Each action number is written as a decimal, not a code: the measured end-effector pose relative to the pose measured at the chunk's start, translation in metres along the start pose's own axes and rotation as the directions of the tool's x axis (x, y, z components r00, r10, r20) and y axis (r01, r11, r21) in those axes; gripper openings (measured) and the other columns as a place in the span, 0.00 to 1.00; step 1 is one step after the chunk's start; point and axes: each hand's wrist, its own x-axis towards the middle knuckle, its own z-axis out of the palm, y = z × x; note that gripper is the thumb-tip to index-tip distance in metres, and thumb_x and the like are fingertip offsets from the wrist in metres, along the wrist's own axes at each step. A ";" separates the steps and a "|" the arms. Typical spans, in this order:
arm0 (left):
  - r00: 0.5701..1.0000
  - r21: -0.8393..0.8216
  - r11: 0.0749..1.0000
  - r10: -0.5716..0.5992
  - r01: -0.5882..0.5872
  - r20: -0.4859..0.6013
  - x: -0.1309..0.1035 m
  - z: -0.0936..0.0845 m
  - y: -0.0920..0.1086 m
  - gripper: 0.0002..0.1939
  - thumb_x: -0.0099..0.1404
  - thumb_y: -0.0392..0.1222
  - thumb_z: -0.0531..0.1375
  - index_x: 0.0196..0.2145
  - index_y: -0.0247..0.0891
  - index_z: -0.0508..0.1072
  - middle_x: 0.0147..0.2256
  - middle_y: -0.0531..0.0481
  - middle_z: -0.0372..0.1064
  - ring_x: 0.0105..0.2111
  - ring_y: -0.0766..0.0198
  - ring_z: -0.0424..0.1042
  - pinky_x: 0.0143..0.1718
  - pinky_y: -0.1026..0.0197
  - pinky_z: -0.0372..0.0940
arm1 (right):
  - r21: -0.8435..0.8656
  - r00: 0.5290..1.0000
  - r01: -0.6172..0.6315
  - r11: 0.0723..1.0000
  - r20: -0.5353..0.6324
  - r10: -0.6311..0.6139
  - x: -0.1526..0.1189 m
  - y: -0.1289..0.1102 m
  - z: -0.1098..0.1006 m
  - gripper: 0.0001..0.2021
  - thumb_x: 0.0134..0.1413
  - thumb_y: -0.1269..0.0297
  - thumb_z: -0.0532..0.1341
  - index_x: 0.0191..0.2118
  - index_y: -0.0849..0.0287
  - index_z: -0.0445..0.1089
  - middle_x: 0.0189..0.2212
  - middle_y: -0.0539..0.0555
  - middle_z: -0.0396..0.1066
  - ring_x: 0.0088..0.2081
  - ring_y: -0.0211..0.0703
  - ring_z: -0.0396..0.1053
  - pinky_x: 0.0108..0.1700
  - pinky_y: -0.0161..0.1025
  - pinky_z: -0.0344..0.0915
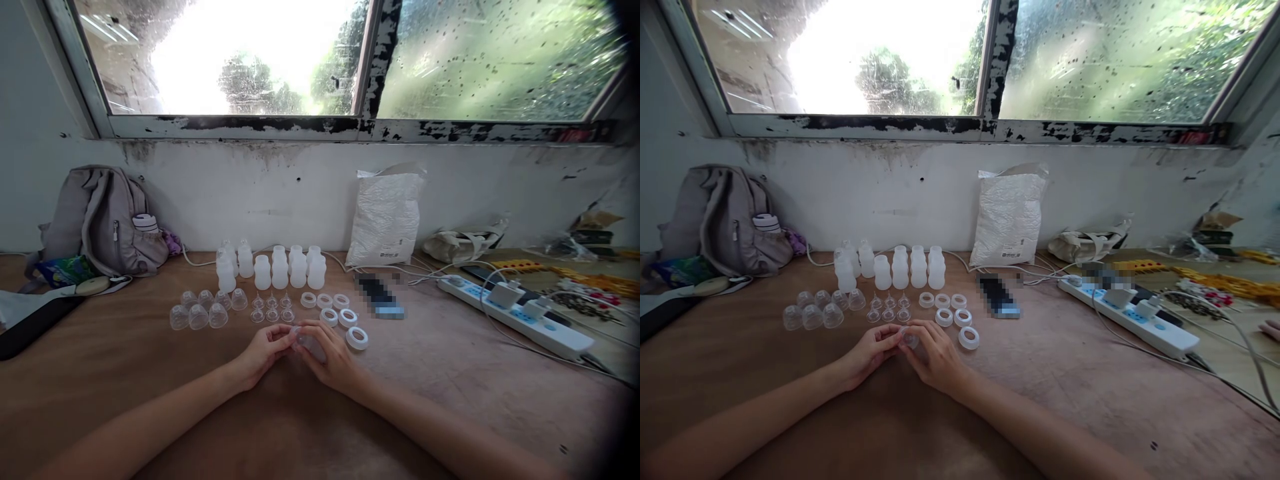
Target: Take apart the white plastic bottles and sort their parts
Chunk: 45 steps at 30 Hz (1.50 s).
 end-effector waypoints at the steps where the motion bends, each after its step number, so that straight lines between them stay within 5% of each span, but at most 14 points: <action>1: 1.000 0.006 1.000 -0.007 0.007 0.002 0.000 0.000 0.000 0.12 0.53 0.39 0.62 0.36 0.33 0.71 0.36 0.46 0.69 0.38 0.65 0.67 0.46 0.60 0.58 | -0.004 1.000 -0.004 1.000 -0.004 0.004 0.000 0.000 0.000 0.11 0.52 0.70 0.55 0.43 0.56 0.60 0.41 0.57 0.65 0.45 0.45 0.64 0.46 0.43 0.63; 5: 1.000 0.071 0.997 0.014 -0.013 -0.006 0.001 -0.001 -0.001 0.14 0.53 0.41 0.62 0.37 0.32 0.70 0.37 0.45 0.69 0.39 0.63 0.67 0.47 0.59 0.58 | -0.005 0.999 -0.016 1.000 -0.039 0.015 -0.001 0.003 0.003 0.14 0.52 0.70 0.54 0.46 0.55 0.58 0.44 0.57 0.63 0.47 0.46 0.62 0.47 0.44 0.62; 8: 0.985 0.324 0.935 0.169 -0.147 -0.040 0.000 -0.003 0.000 0.12 0.52 0.41 0.62 0.34 0.34 0.68 0.34 0.48 0.68 0.37 0.63 0.68 0.43 0.59 0.61 | 0.053 0.997 -0.056 0.997 -0.054 0.059 -0.002 0.005 0.002 0.20 0.49 0.71 0.55 0.50 0.57 0.54 0.46 0.58 0.61 0.47 0.47 0.60 0.47 0.45 0.61; 10: 0.934 0.572 0.769 0.356 -0.285 -0.012 -0.001 -0.007 0.002 0.10 0.53 0.40 0.62 0.32 0.35 0.67 0.33 0.49 0.68 0.36 0.63 0.67 0.41 0.59 0.62 | 0.139 0.995 -0.086 0.986 -0.029 0.091 -0.002 0.008 0.000 0.21 0.47 0.73 0.53 0.50 0.58 0.54 0.46 0.58 0.60 0.46 0.47 0.61 0.45 0.44 0.62; 14: 0.733 0.833 0.220 0.618 -0.507 0.283 -0.002 -0.017 0.007 0.03 0.59 0.34 0.55 0.33 0.37 0.67 0.36 0.48 0.67 0.40 0.63 0.65 0.44 0.58 0.60 | 0.321 0.964 -0.234 0.918 -0.044 0.261 -0.002 0.012 -0.004 0.14 0.53 0.69 0.48 0.46 0.57 0.58 0.39 0.55 0.64 0.35 0.41 0.64 0.36 0.39 0.63; 17: 0.618 0.819 -0.096 0.608 -0.566 0.498 -0.004 -0.023 0.007 0.08 0.60 0.30 0.53 0.36 0.39 0.67 0.39 0.48 0.65 0.42 0.64 0.63 0.45 0.58 0.60 | 0.412 0.915 -0.378 0.829 0.028 0.403 0.000 0.009 -0.003 0.12 0.57 0.63 0.47 0.45 0.56 0.59 0.27 0.50 0.64 0.22 0.35 0.61 0.24 0.33 0.60; 21: 0.574 0.772 -0.291 0.533 -0.565 0.621 -0.009 -0.024 0.003 0.14 0.60 0.27 0.50 0.39 0.42 0.68 0.44 0.47 0.61 0.46 0.63 0.61 0.46 0.58 0.60 | 0.410 0.889 -0.456 0.790 0.162 0.429 0.001 -0.002 0.001 0.11 0.55 0.59 0.52 0.41 0.58 0.64 0.21 0.48 0.62 0.18 0.33 0.60 0.20 0.31 0.58; 24: 0.609 0.793 -0.223 0.535 -0.567 0.586 -0.011 -0.020 0.003 0.14 0.60 0.28 0.49 0.38 0.43 0.69 0.45 0.48 0.61 0.44 0.63 0.63 0.46 0.58 0.60 | 0.415 0.879 -0.475 0.776 0.179 0.442 0.002 -0.005 0.003 0.12 0.55 0.58 0.52 0.40 0.59 0.65 0.20 0.48 0.63 0.18 0.33 0.62 0.20 0.31 0.59; 27: 0.736 0.861 0.057 0.549 -0.506 0.396 -0.011 -0.013 0.005 0.13 0.61 0.30 0.48 0.41 0.41 0.65 0.44 0.47 0.63 0.39 0.65 0.67 0.42 0.60 0.62 | 0.440 0.863 -0.490 0.753 0.124 0.489 0.003 -0.003 0.005 0.13 0.55 0.58 0.52 0.41 0.59 0.64 0.18 0.47 0.63 0.17 0.33 0.62 0.19 0.30 0.60; 30: 0.880 0.859 0.364 0.439 -0.359 0.181 -0.012 -0.004 0.008 0.14 0.62 0.37 0.50 0.46 0.39 0.60 0.37 0.47 0.67 0.29 0.67 0.68 0.32 0.64 0.65 | 0.430 0.858 -0.495 0.755 0.102 0.504 0.004 -0.002 0.007 0.13 0.54 0.58 0.53 0.42 0.59 0.64 0.19 0.47 0.64 0.17 0.34 0.62 0.19 0.31 0.61; 32: 0.930 0.843 0.462 0.350 -0.275 0.111 -0.013 0.002 0.010 0.14 0.62 0.41 0.50 0.45 0.37 0.60 0.31 0.50 0.68 0.25 0.67 0.68 0.27 0.66 0.63 | 0.402 0.871 -0.479 0.780 0.110 0.479 0.004 -0.003 0.007 0.13 0.54 0.58 0.53 0.42 0.58 0.65 0.20 0.48 0.65 0.18 0.34 0.63 0.21 0.31 0.62; 37: 0.945 0.856 0.468 0.319 -0.222 0.071 -0.013 0.008 0.010 0.11 0.63 0.44 0.49 0.39 0.36 0.64 0.24 0.53 0.66 0.24 0.68 0.66 0.27 0.67 0.60 | 0.319 0.900 -0.432 0.844 0.087 0.427 0.004 -0.009 0.004 0.12 0.54 0.60 0.53 0.41 0.59 0.65 0.27 0.52 0.68 0.21 0.34 0.65 0.24 0.32 0.63; 45: 0.930 0.908 0.364 0.361 -0.209 0.069 -0.013 0.006 0.007 0.05 0.60 0.38 0.49 0.35 0.38 0.62 0.25 0.55 0.64 0.23 0.69 0.64 0.27 0.67 0.57 | 0.195 0.924 -0.383 0.903 0.091 0.372 0.003 -0.010 0.007 0.05 0.54 0.64 0.52 0.34 0.59 0.62 0.22 0.49 0.65 0.22 0.34 0.63 0.25 0.30 0.60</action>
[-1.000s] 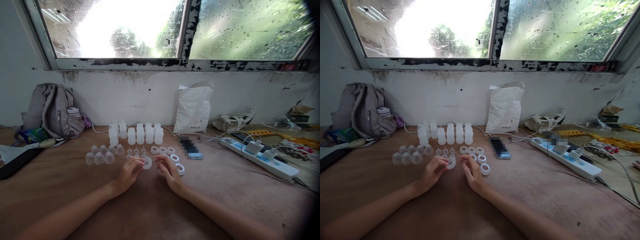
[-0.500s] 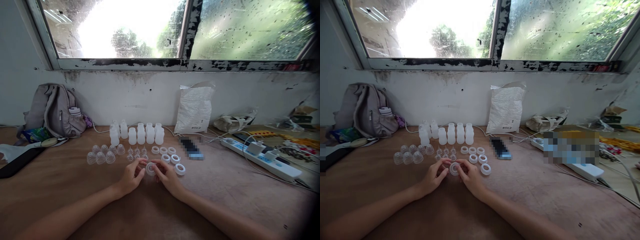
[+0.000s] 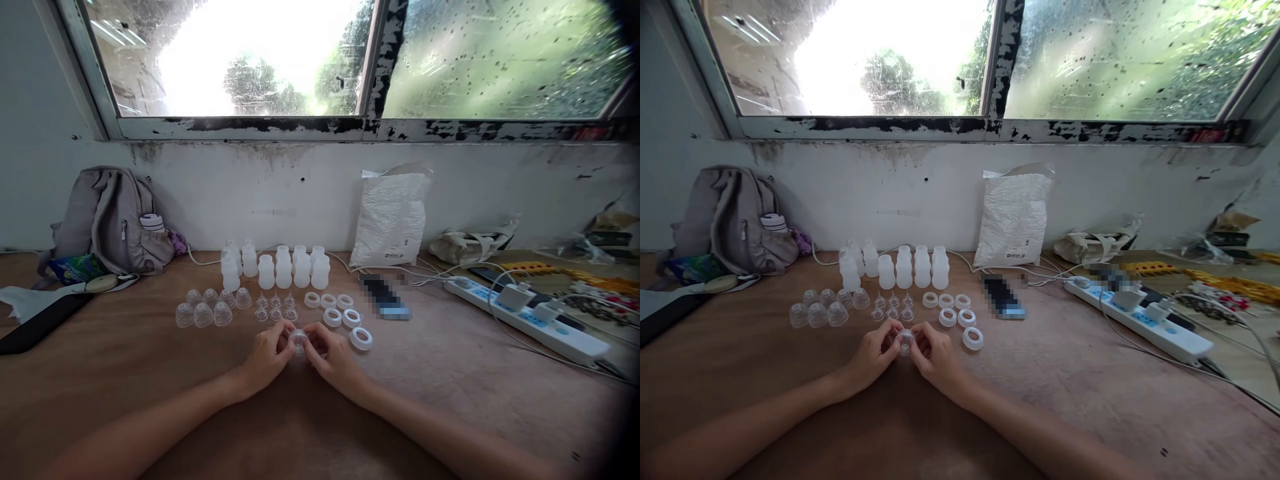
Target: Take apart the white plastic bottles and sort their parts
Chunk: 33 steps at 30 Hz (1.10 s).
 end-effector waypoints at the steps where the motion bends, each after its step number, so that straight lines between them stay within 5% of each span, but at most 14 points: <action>1: 1.000 0.015 1.000 0.011 -0.011 0.010 0.000 0.000 0.000 0.05 0.60 0.38 0.49 0.35 0.38 0.62 0.25 0.55 0.63 0.23 0.69 0.63 0.27 0.67 0.57 | -0.012 1.000 0.015 1.000 0.003 -0.015 0.000 0.000 0.001 0.05 0.54 0.65 0.52 0.33 0.59 0.61 0.22 0.49 0.65 0.23 0.34 0.63 0.25 0.30 0.60; 9: 0.996 0.174 0.981 0.073 -0.081 0.054 -0.003 0.001 0.000 0.04 0.59 0.36 0.49 0.34 0.38 0.60 0.25 0.55 0.62 0.26 0.66 0.63 0.30 0.64 0.58 | -0.064 0.998 0.061 0.996 0.034 -0.059 -0.002 0.006 0.002 0.01 0.51 0.69 0.52 0.30 0.59 0.59 0.21 0.47 0.62 0.22 0.33 0.60 0.23 0.30 0.56; 22: 0.999 -0.081 0.997 0.019 -0.017 0.032 0.004 -0.001 0.001 0.11 0.55 0.35 0.53 0.39 0.38 0.61 0.28 0.53 0.65 0.26 0.69 0.64 0.26 0.69 0.59 | 0.129 0.998 -0.024 0.991 0.054 0.017 0.006 0.002 -0.004 0.05 0.51 0.67 0.54 0.35 0.59 0.62 0.25 0.50 0.65 0.24 0.34 0.61 0.25 0.31 0.58; 33: 0.998 -0.091 0.996 0.026 -0.021 0.049 0.003 0.000 -0.003 0.11 0.52 0.31 0.54 0.36 0.37 0.62 0.25 0.55 0.61 0.24 0.70 0.61 0.25 0.69 0.56 | 0.065 0.999 0.004 0.998 0.053 -0.008 0.005 0.003 0.000 0.08 0.42 0.76 0.54 0.31 0.59 0.59 0.21 0.46 0.59 0.23 0.33 0.57 0.24 0.30 0.54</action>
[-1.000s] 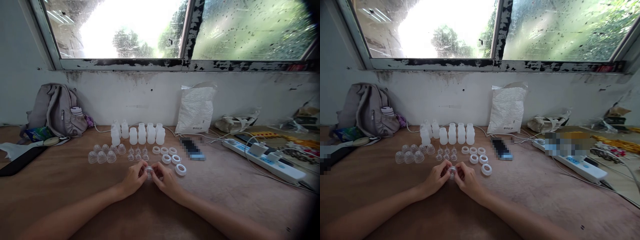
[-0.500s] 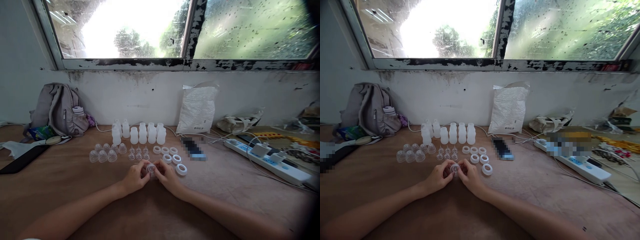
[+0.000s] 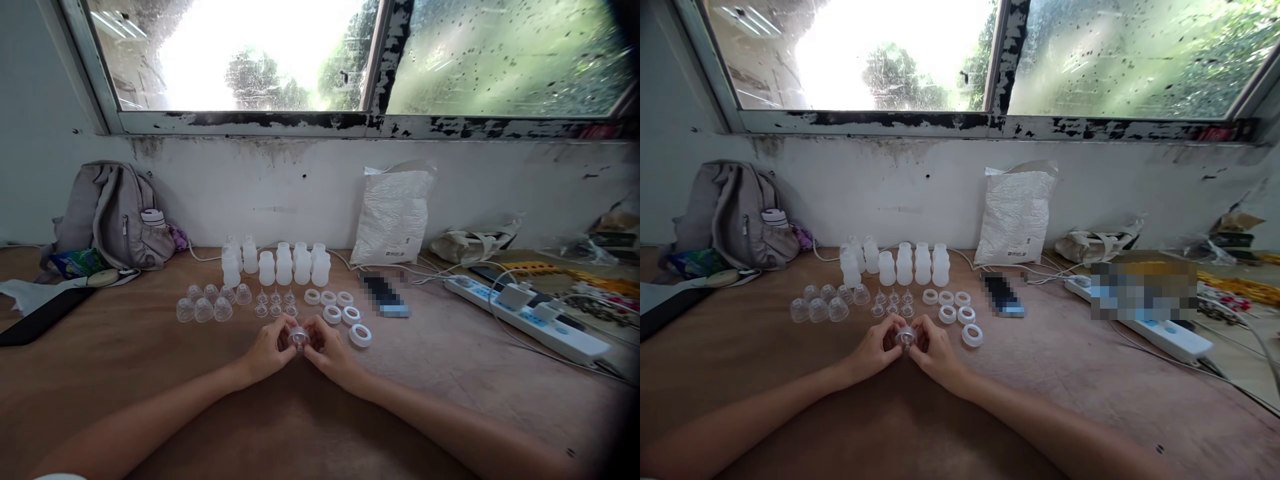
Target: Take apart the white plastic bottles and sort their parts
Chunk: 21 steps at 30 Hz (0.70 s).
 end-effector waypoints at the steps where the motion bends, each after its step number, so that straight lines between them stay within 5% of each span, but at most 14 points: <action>1: 1.000 -0.015 1.000 -0.001 0.001 0.007 0.001 0.000 0.000 0.11 0.52 0.31 0.54 0.36 0.37 0.62 0.26 0.55 0.62 0.25 0.70 0.61 0.25 0.69 0.57 | 0.002 1.000 -0.007 1.000 -0.009 0.007 0.000 0.001 0.000 0.08 0.42 0.76 0.54 0.31 0.59 0.59 0.21 0.46 0.59 0.23 0.33 0.57 0.24 0.30 0.54; 11: 1.000 -0.113 0.994 -0.004 0.008 0.031 0.003 -0.001 0.000 0.11 0.58 0.37 0.52 0.40 0.37 0.63 0.33 0.50 0.68 0.31 0.66 0.67 0.28 0.67 0.60 | 0.070 0.998 -0.026 0.997 -0.051 0.029 0.001 0.002 -0.001 0.05 0.48 0.71 0.54 0.33 0.58 0.59 0.26 0.49 0.63 0.25 0.34 0.60 0.26 0.31 0.58; 21: 1.000 -0.032 0.999 -0.020 0.020 0.012 0.001 -0.001 -0.003 0.11 0.55 0.31 0.52 0.38 0.37 0.62 0.27 0.54 0.63 0.27 0.69 0.64 0.26 0.68 0.59 | 0.072 1.000 0.011 0.997 0.023 -0.013 0.000 0.003 0.000 0.05 0.49 0.69 0.54 0.34 0.58 0.58 0.26 0.49 0.63 0.25 0.34 0.60 0.26 0.31 0.58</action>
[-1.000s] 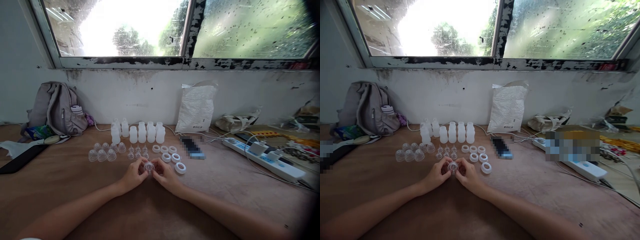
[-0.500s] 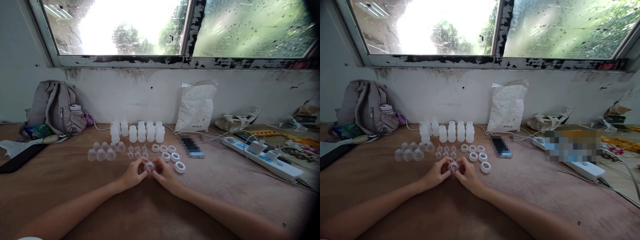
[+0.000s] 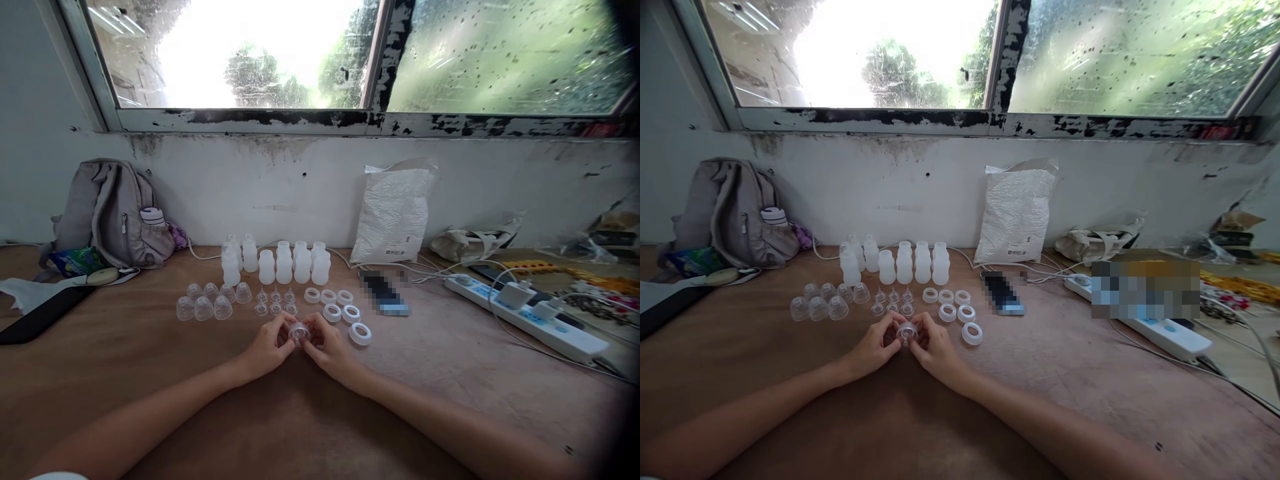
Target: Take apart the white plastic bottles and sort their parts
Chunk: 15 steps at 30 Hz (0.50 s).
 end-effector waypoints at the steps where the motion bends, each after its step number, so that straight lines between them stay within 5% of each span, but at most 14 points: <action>1: 1.000 0.006 1.000 -0.004 0.004 0.002 0.000 0.000 -0.001 0.12 0.54 0.31 0.52 0.38 0.38 0.61 0.27 0.54 0.63 0.27 0.69 0.63 0.26 0.69 0.59 | -0.010 1.000 0.004 1.000 0.002 -0.004 0.000 0.001 0.000 0.05 0.49 0.70 0.54 0.34 0.58 0.58 0.26 0.49 0.63 0.25 0.35 0.60 0.26 0.31 0.58; 15: 1.000 0.029 1.000 -0.009 0.009 -0.002 0.000 0.001 0.002 0.12 0.53 0.31 0.51 0.37 0.39 0.59 0.25 0.56 0.60 0.25 0.69 0.61 0.26 0.68 0.56 | -0.092 0.999 0.007 0.996 -0.031 -0.010 -0.001 0.002 0.004 0.10 0.44 0.75 0.54 0.35 0.57 0.57 0.21 0.45 0.58 0.22 0.33 0.57 0.24 0.30 0.54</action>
